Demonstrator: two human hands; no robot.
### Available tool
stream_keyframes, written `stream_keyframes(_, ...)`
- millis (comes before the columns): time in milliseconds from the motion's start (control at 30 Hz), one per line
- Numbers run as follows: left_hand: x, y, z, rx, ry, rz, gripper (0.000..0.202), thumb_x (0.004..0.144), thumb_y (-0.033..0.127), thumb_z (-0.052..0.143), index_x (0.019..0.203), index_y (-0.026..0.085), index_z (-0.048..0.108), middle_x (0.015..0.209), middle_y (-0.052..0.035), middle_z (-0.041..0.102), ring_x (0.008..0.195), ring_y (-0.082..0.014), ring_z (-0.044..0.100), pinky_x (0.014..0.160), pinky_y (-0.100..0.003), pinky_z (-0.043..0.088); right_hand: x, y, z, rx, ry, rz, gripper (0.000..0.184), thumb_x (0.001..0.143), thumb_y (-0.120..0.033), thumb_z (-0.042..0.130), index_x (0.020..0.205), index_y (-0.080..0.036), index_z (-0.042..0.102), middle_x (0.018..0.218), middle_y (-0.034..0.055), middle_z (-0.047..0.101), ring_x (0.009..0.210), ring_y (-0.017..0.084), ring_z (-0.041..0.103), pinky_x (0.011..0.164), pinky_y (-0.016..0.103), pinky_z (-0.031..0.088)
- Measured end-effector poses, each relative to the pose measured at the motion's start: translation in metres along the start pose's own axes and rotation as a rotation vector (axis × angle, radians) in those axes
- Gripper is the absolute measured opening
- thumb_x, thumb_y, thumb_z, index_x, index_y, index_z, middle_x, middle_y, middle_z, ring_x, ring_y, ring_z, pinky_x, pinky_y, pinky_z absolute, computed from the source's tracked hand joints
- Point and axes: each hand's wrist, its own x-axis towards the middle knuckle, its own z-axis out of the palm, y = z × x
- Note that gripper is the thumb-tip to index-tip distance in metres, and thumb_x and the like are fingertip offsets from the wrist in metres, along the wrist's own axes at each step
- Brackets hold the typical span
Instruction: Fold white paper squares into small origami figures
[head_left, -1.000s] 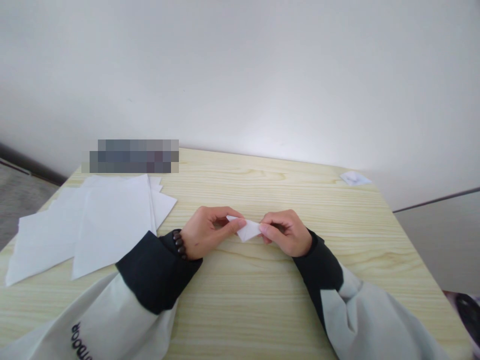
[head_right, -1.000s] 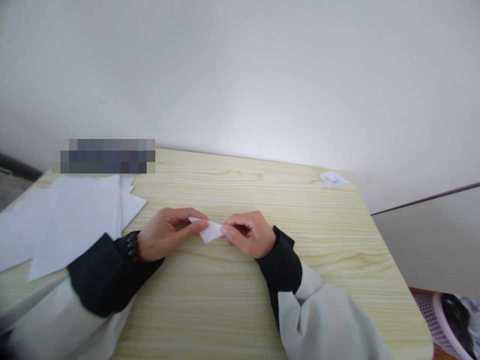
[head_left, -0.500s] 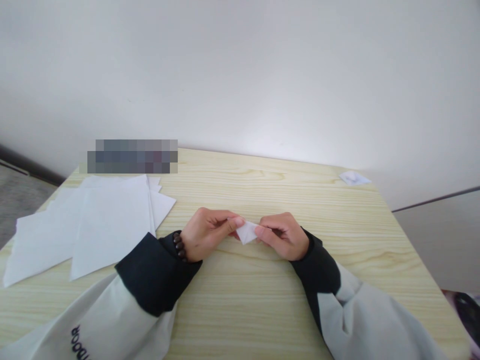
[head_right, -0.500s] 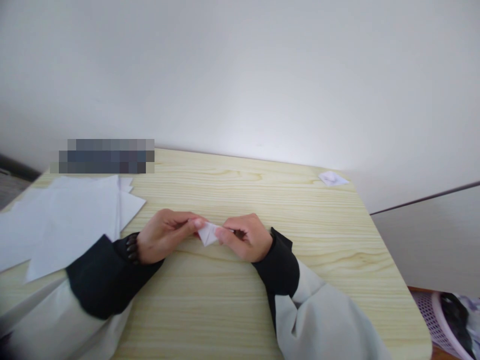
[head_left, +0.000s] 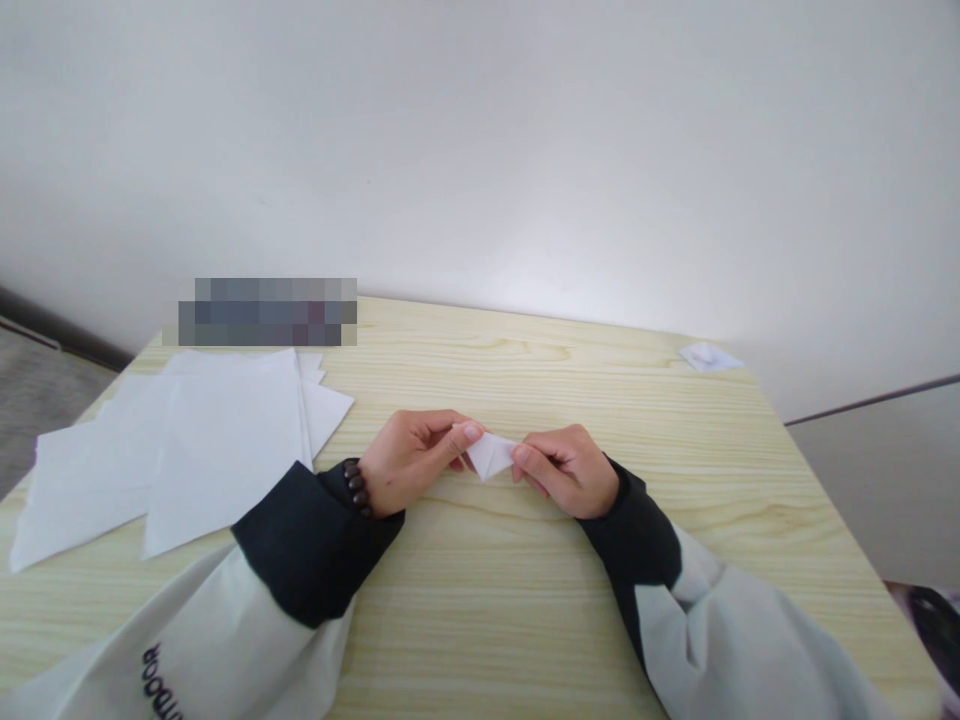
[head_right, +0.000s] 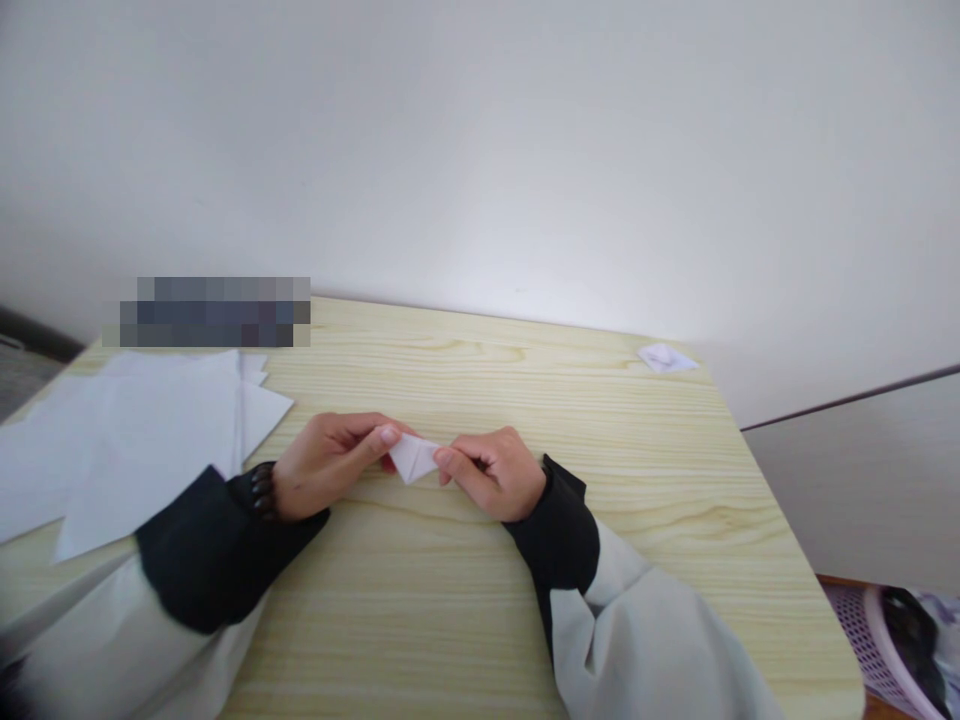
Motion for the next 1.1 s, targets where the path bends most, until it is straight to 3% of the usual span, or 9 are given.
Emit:
stream_keyframes(100, 0.0002, -0.0021, 0.0016, -0.077, -0.065, -0.056, 0.042, 0.066, 0.041, 0.071, 0.098, 0.015, 0.063, 0.077, -0.0037, 0.072, 0.069, -0.0168, 0.065, 0.063, -0.025, 0.051, -0.0004, 0.0002, 0.0012, -0.022, 0.033, -0.014, 0.037, 0.091, -0.033, 0.042, 0.065, -0.016, 0.061, 0.043, -0.0042, 0.048, 0.037, 0.006, 0.039, 0.041, 0.018, 0.030)
stream_keyframes(267, -0.0003, -0.0018, 0.0034, -0.014, -0.037, -0.122, 0.023, 0.067, 0.036, 0.070, 0.071, 0.014, 0.067, 0.067, -0.0020, 0.070, 0.065, -0.0156, 0.064, 0.060, -0.024, 0.048, -0.0004, -0.0012, 0.0022, -0.083, 0.029, -0.089, 0.034, 0.091, -0.029, 0.040, 0.065, -0.017, 0.060, 0.047, -0.0036, 0.051, 0.041, 0.006, 0.041, 0.044, 0.018, 0.032)
stream_keyframes(400, 0.0004, -0.0006, 0.0041, -0.060, -0.014, -0.132, 0.023, 0.065, 0.037, 0.071, 0.074, 0.015, 0.068, 0.071, -0.0015, 0.071, 0.067, -0.0161, 0.064, 0.062, -0.024, 0.049, -0.0003, -0.0017, 0.0028, -0.184, 0.095, -0.153, 0.031, 0.091, -0.027, 0.040, 0.066, -0.018, 0.058, 0.051, -0.0028, 0.053, 0.043, 0.007, 0.042, 0.045, 0.019, 0.032)
stream_keyframes(533, 0.0007, -0.0013, 0.0034, -0.091, -0.036, -0.094, 0.026, 0.069, 0.040, 0.068, 0.078, 0.015, 0.067, 0.076, -0.0031, 0.072, 0.071, -0.0173, 0.065, 0.066, -0.026, 0.051, -0.0003, -0.0022, 0.0045, -0.239, 0.123, -0.180, 0.032, 0.091, -0.025, 0.039, 0.063, -0.018, 0.053, 0.050, -0.0031, 0.049, 0.044, 0.007, 0.041, 0.046, 0.020, 0.031)
stream_keyframes(700, -0.0004, -0.0018, 0.0015, 0.092, -0.010, -0.038, 0.027, 0.072, 0.039, 0.064, 0.076, 0.013, 0.068, 0.077, -0.0059, 0.071, 0.074, -0.0190, 0.065, 0.070, -0.029, 0.050, 0.0011, -0.0039, 0.0080, -0.378, 0.100, -0.253, 0.037, 0.091, -0.025, 0.036, 0.056, -0.019, 0.044, 0.048, -0.0033, 0.042, 0.044, 0.008, 0.035, 0.047, 0.024, 0.027)
stream_keyframes(933, 0.0004, -0.0002, 0.0025, 0.039, -0.001, -0.012, 0.025, 0.074, 0.040, 0.063, 0.076, 0.015, 0.067, 0.076, -0.0030, 0.072, 0.071, -0.0171, 0.065, 0.065, -0.025, 0.051, 0.0012, -0.0016, 0.0075, -0.335, 0.097, -0.194, 0.031, 0.091, -0.026, 0.036, 0.064, -0.019, 0.050, 0.051, -0.0031, 0.045, 0.046, 0.008, 0.038, 0.048, 0.022, 0.029)
stream_keyframes(1100, -0.0009, 0.0001, 0.0018, 0.086, -0.083, 0.019, 0.026, 0.075, 0.040, 0.063, 0.083, 0.016, 0.069, 0.079, -0.0037, 0.072, 0.073, -0.0175, 0.066, 0.066, -0.026, 0.052, 0.0000, -0.0011, 0.0086, -0.275, 0.108, -0.231, 0.023, 0.087, -0.026, 0.043, 0.067, -0.018, 0.050, 0.054, -0.0034, 0.045, 0.047, 0.008, 0.037, 0.047, 0.021, 0.028)
